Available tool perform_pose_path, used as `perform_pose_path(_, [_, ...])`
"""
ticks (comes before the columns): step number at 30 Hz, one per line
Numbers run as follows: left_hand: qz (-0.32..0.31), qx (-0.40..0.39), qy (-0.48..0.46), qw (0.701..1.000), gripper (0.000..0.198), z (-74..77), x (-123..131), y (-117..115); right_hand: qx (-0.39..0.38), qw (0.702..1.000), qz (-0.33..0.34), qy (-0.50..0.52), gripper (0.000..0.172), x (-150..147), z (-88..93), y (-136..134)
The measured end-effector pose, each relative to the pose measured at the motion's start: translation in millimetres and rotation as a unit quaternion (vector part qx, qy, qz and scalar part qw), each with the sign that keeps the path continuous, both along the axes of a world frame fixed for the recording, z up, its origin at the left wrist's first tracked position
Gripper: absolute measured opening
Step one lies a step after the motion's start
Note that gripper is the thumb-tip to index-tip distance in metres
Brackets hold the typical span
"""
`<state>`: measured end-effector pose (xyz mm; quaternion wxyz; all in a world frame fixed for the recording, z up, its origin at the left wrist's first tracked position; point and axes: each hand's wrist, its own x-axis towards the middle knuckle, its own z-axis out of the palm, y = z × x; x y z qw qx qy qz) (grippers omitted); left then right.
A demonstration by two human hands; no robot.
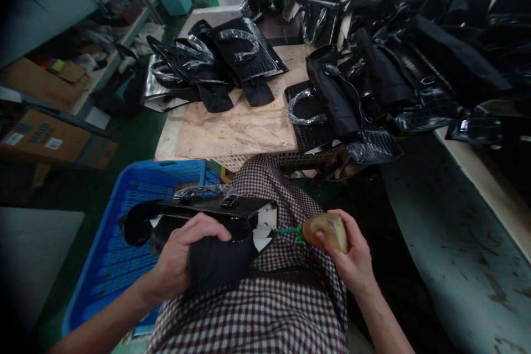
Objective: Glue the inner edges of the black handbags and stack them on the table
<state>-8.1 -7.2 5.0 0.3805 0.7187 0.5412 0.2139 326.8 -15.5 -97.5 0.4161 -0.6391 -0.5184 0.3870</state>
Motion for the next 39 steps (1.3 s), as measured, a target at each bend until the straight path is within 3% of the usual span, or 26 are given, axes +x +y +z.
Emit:
perform_pose_path(5, [0.038,-0.012,-0.027,0.999,0.027,-0.4,2.5,3.9,0.048,0.998,-0.025,0.026,0.045,-1.8,-4.8,-4.1])
perform_pose_path(13, [0.068,-0.025,-0.056,0.996,0.027,0.7,0.8,10.6,0.014,0.999,0.017,0.04,0.047,-0.9,-10.0,-5.4])
perform_pose_path(20, [0.082,-0.033,-0.065,0.994,0.023,2.4,3.5,7.7,0.031,0.998,-0.047,0.031,0.047,-4.0,-7.1,-6.2])
perform_pose_path(23, [0.084,-0.031,-0.058,0.994,0.021,3.6,3.6,5.0,0.002,0.998,-0.046,0.039,0.049,-4.5,-1.8,-7.0])
perform_pose_path(27, [0.0,-0.009,-0.015,1.0,0.027,3.8,0.4,0.2,-0.053,0.997,-0.052,0.024,0.051,-8.2,2.9,-6.5])
perform_pose_path(31, [-0.016,-0.006,0.011,1.0,0.025,2.3,-1.3,-3.5,-0.108,0.991,-0.076,0.021,0.053,-11.7,10.8,-5.6])
perform_pose_path(39, [-0.028,-0.007,0.026,0.999,0.023,-3.2,-3.8,-5.9,-0.207,0.949,-0.117,0.209,0.055,-18.1,25.2,-18.5])
